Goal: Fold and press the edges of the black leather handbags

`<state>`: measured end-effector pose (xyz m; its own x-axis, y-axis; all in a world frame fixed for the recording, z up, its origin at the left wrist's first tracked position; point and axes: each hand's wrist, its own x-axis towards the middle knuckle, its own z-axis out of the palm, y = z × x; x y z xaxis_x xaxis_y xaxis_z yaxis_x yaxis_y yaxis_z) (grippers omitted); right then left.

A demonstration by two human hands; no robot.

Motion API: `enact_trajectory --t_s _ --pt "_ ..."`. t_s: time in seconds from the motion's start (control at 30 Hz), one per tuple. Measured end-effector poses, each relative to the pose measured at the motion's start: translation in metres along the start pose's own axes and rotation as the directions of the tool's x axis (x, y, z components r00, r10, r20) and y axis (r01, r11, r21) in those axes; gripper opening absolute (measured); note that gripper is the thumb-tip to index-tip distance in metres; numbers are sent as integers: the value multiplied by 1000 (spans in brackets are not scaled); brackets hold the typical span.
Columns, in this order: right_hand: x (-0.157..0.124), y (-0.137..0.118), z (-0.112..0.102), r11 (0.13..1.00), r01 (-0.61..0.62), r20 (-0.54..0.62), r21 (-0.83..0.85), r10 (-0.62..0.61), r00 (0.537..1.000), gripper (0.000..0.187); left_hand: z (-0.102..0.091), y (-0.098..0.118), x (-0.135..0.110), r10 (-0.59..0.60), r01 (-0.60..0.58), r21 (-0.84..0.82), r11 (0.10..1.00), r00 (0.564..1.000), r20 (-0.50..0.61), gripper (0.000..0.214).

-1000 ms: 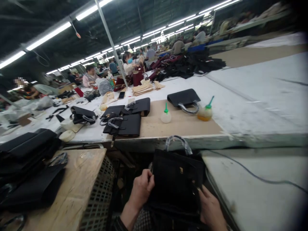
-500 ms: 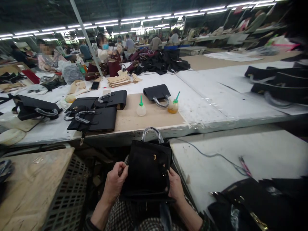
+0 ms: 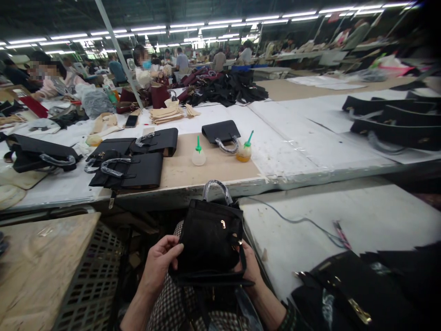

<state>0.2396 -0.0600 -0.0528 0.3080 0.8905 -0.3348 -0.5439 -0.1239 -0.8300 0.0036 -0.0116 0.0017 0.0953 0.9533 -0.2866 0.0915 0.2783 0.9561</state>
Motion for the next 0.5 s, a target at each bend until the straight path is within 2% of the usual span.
enact_trajectory --t_s 0.13,0.3,0.5 --pt "-1 3 0 999 -8 44 51 6 999 34 -2 7 1 -6 3 54 999 998 56 31" --pt "-4 -1 3 999 27 20 -23 -27 999 35 2 12 4 31 -36 107 994 998 48 38" --pt "-1 5 -1 992 122 41 -44 -120 992 32 16 18 4 30 -27 -37 999 996 82 39"
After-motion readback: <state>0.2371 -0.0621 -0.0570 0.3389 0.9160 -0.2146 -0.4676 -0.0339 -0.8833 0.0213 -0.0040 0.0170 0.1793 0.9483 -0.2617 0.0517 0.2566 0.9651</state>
